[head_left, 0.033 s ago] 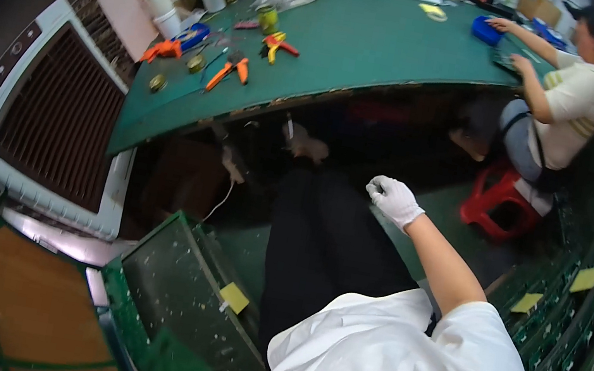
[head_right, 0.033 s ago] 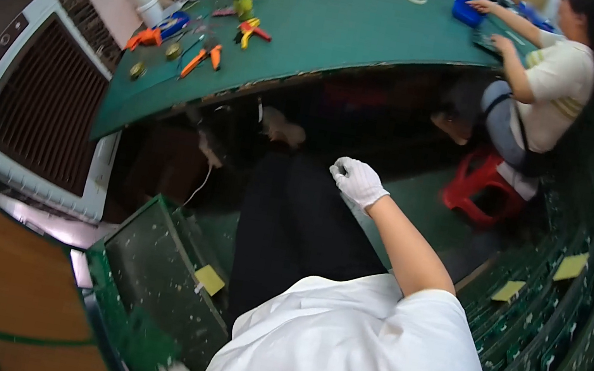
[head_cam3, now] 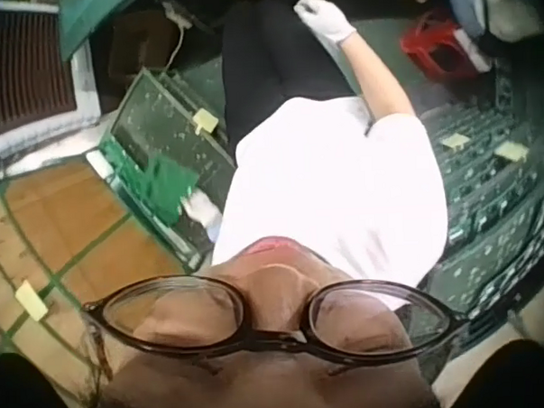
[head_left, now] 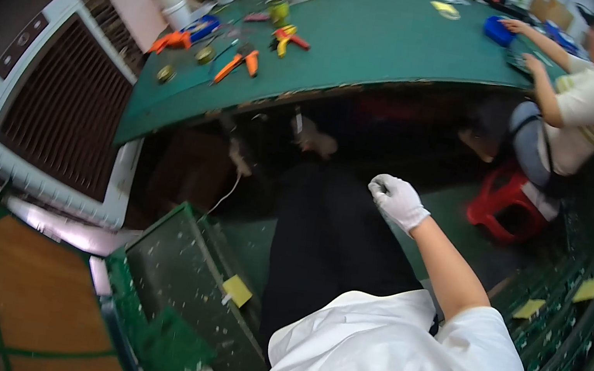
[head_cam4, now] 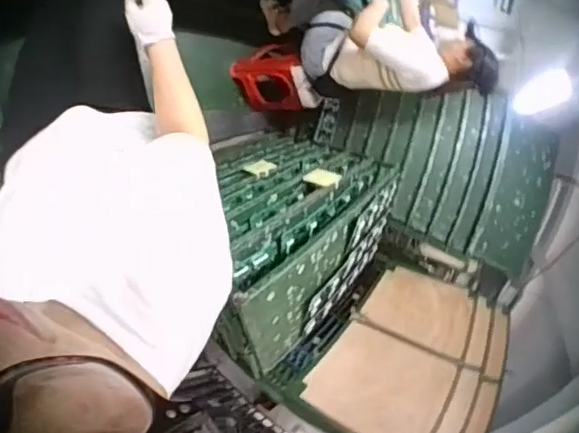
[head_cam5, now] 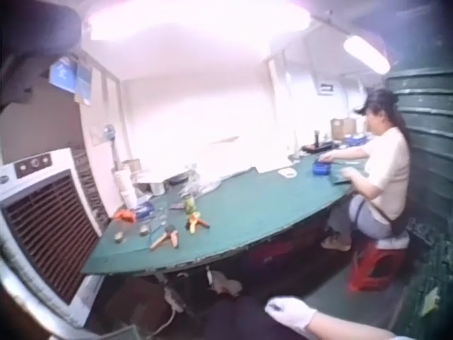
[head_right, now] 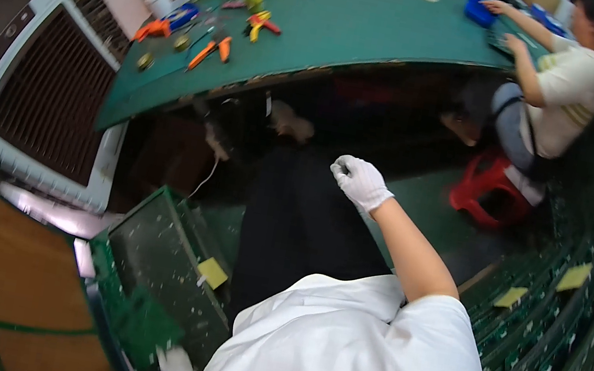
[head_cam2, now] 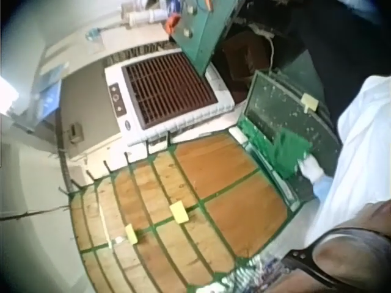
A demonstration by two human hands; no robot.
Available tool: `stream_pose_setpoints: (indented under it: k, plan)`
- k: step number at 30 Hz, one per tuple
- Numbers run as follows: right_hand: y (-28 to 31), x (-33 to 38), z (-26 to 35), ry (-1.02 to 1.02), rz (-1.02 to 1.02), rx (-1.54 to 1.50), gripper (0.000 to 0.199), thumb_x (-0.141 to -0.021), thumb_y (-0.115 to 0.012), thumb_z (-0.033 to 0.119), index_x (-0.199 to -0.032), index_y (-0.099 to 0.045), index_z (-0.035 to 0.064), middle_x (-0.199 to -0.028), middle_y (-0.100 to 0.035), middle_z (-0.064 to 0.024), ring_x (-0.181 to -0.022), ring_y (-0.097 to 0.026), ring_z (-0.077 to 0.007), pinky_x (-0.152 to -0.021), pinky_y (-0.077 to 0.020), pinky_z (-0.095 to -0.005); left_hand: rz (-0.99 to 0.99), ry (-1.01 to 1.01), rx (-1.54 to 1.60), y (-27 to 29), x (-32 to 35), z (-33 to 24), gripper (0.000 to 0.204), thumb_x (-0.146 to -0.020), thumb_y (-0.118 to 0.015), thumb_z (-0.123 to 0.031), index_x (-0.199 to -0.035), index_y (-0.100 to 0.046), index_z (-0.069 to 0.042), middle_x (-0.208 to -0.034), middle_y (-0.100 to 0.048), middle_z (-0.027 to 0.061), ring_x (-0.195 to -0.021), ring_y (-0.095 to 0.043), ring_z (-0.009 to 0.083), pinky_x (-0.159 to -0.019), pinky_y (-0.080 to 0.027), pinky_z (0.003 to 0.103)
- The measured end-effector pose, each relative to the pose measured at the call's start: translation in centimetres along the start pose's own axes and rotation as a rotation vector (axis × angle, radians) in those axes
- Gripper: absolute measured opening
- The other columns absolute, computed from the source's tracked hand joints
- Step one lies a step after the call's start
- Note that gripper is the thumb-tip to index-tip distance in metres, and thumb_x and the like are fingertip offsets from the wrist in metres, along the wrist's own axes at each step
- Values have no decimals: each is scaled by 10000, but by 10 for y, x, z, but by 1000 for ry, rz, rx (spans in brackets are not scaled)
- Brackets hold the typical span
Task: The person inspects a dual PCB assembly with 7-segment displays and knobs by hand.
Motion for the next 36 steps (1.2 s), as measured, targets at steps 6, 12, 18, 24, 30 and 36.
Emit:
stream_pose_setpoints:
  k: [6, 12, 18, 24, 30, 36]
  plan:
    - [-1, 43, 62, -77, 130, -402, 182, -814, -511, 144, -900, -565, -7, -647, -578, -77, -507, -533, -117, -475, -435, -228, 104, 406, 201, -306, -137, 139, 206, -878, -444, -225, -691, -476, -146, -485, -418, -49, -371, -408, 76, -372, -366, 230]
    - [-15, 57, 79, -23, 196, -927, 416, -820, -536, 214, -1129, -427, -42, -704, -513, -27, -486, -449, -48, -423, -399, -169, 186, 192, -111, -457, -142, 218, 166, -866, -446, -85, -1028, -485, -83, -991, -520, 43, -878, -501, 181, -872, -394, 404]
    - [13, 54, 37, -249, -25, -1024, 361, -838, -478, 159, -1131, -432, -47, -671, -508, -20, -400, -437, -38, -354, -363, -134, 195, 219, -204, -501, -136, 249, 283, -872, -450, -143, -1140, -420, -55, -1080, -490, 93, -993, -496, 235, -883, -398, 424]
    - [3, 46, 11, -402, -70, -1211, 314, -816, -494, 108, -1081, -473, -60, -745, -556, -43, -471, -481, -50, -390, -384, -160, 328, 271, -290, -503, -137, 258, 328, -878, -437, -224, -1128, -403, -14, -1070, -495, 163, -965, -518, 278, -865, -416, 433]
    - [2, 46, -11, -360, -214, -1386, 399, -736, -557, 117, -1079, -475, -70, -961, -565, -94, -809, -548, -134, -723, -451, -247, 606, 275, -493, -517, -119, 261, 274, -845, -480, -90, -1079, -447, 48, -996, -550, 223, -936, -563, 290, -815, -455, 376]
    - [15, 57, -15, -340, -242, -1381, 458, -710, -578, 136, -1100, -454, -70, -989, -557, -108, -885, -554, -160, -760, -462, -266, 356, -3, -1059, -456, -140, 234, 259, -877, -409, -75, -1123, -442, 2, -1039, -543, 100, -945, -529, 157, -800, -430, 254]
Point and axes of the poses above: each hand's wrist, its own x-axis away from the middle knuckle, its own y-axis out of the back of the hand, z = x × y, the point moved 7 cm from there along -x, towards the middle knuckle
